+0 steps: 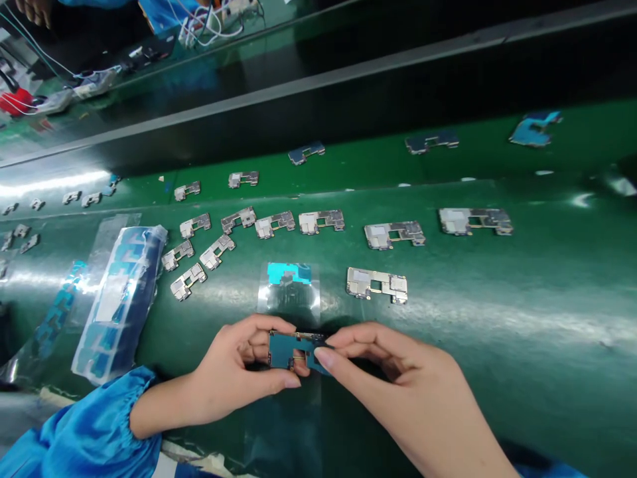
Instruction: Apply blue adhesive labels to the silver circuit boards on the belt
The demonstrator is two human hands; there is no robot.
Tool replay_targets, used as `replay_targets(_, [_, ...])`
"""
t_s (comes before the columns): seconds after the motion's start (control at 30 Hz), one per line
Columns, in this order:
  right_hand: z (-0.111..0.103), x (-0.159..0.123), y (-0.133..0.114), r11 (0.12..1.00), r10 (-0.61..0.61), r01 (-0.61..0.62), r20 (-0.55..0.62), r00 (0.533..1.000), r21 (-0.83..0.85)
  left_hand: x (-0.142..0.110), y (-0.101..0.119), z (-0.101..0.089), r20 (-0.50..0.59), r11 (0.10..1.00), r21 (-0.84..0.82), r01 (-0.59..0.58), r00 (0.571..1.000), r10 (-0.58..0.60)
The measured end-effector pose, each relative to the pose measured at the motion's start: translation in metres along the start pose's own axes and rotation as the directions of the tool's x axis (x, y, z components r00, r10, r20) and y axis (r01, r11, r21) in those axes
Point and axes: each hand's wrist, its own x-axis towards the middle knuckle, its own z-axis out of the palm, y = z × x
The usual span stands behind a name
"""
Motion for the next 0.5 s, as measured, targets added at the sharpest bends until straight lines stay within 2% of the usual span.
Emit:
replay_targets(0.17, [-0.002,-0.001,0.000,0.997,0.079,-0.078,0.020,0.997,-0.017,0.000,-0.003,0.000,0.011,1.000,-0.008,0.000,1.000,0.000])
replay_targets(0.27, [0.001,0.000,-0.008,0.994,0.109,-0.109,-0.011,0.994,-0.016,0.001,-0.004,-0.001,0.017,1.000,-0.007,0.002,1.000,-0.002])
replay_targets(0.4, [0.003,0.001,-0.013,0.996,0.087,-0.086,-0.044,0.995,0.013,0.001,-0.004,0.000,0.004,1.000,0.004,0.006,1.000,-0.006])
replay_targets(0.5, [-0.002,0.000,-0.008,0.997,0.070,-0.070,0.010,0.998,-0.015,0.000,-0.003,0.001,-0.002,1.000,-0.001,0.015,1.000,-0.015])
